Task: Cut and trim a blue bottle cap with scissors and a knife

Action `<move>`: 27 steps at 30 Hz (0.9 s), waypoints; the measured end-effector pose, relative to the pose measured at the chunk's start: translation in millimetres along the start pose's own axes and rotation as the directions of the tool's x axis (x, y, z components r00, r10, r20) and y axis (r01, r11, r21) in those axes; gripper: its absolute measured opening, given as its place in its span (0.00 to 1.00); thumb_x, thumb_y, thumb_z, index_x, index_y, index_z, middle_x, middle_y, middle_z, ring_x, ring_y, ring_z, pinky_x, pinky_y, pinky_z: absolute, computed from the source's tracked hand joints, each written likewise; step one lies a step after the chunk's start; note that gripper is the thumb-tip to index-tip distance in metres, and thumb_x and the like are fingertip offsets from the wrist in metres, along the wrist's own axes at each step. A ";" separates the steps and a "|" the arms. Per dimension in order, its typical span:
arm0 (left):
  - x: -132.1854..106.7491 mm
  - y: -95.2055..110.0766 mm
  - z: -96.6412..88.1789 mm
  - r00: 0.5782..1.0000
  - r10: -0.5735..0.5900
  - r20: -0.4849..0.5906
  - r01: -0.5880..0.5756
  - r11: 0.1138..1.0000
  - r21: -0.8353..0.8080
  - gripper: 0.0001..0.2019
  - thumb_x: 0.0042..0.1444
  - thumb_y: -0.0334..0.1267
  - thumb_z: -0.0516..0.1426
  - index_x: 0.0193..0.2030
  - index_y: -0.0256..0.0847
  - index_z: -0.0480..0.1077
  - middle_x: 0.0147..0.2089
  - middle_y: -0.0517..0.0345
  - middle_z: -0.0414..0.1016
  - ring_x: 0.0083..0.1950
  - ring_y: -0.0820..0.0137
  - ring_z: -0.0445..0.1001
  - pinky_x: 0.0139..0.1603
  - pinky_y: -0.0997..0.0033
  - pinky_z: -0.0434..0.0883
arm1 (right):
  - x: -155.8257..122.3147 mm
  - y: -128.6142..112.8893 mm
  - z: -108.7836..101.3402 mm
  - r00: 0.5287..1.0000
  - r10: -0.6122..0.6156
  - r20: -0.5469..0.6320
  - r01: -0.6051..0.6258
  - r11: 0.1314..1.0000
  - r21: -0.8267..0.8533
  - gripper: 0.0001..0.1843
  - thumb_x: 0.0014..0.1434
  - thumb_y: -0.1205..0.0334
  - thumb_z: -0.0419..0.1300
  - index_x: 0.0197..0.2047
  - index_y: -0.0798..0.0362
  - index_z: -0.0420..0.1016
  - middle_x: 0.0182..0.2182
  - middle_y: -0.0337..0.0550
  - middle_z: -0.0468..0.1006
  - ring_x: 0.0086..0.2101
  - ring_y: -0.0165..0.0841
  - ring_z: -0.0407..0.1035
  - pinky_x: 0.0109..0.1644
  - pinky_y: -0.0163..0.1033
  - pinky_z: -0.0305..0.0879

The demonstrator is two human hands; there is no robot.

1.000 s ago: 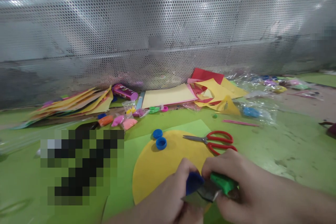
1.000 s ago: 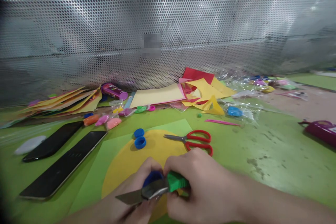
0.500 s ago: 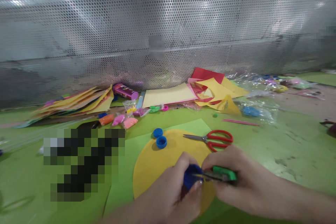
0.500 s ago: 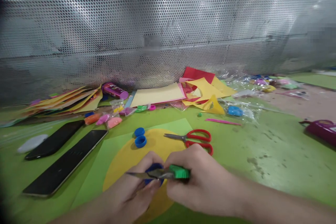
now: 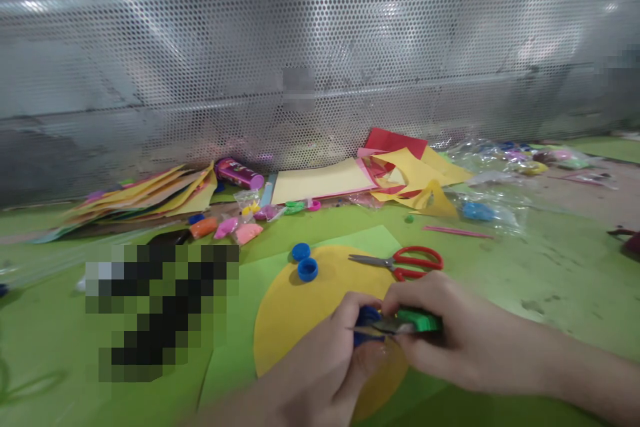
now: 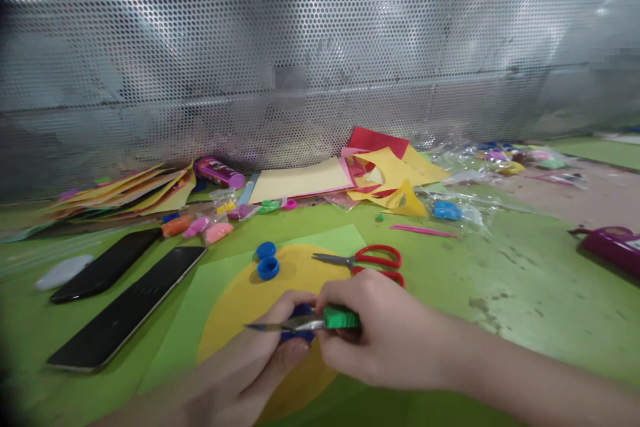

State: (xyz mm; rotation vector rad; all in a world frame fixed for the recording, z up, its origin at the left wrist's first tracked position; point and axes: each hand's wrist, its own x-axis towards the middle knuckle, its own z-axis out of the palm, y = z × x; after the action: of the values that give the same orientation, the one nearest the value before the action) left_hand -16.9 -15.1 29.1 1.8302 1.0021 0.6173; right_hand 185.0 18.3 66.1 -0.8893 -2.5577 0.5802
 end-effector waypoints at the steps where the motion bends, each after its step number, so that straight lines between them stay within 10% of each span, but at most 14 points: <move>1: -0.3 1.2 -0.7 1.000 -0.010 0.001 0.010 1.000 0.014 0.20 0.67 0.48 0.47 0.60 0.38 0.59 0.51 0.45 0.75 0.49 0.55 0.75 0.48 0.58 0.68 | 0.6 0.5 -1.2 1.000 -0.003 0.017 0.003 1.000 0.004 0.07 0.54 0.70 0.56 0.34 0.54 0.76 0.24 0.40 0.76 0.23 0.30 0.68 0.25 0.31 0.62; 9: -3.6 10.1 -4.8 0.991 -0.090 0.099 0.079 0.991 0.109 0.24 0.66 0.50 0.45 0.60 0.35 0.60 0.53 0.40 0.76 0.53 0.50 0.75 0.54 0.54 0.67 | 2.1 8.7 -12.8 0.990 -0.092 0.109 0.093 0.996 0.001 0.10 0.55 0.75 0.58 0.37 0.54 0.77 0.27 0.40 0.78 0.27 0.30 0.71 0.31 0.31 0.64; 27: 2.3 -0.6 3.5 0.984 -0.171 -0.046 0.173 0.872 0.458 0.21 0.61 0.43 0.52 0.61 0.45 0.66 0.54 0.46 0.78 0.47 0.47 0.78 0.36 0.62 0.67 | -2.1 -3.5 4.9 0.989 -0.065 0.130 0.085 0.984 -0.155 0.11 0.50 0.76 0.61 0.31 0.51 0.67 0.26 0.35 0.74 0.26 0.31 0.67 0.28 0.37 0.56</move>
State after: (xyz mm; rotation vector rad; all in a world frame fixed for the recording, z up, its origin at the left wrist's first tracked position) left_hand -13.3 -14.8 27.1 2.1139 1.3879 0.2838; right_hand 182.5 13.2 63.2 -0.8280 -2.7693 0.4240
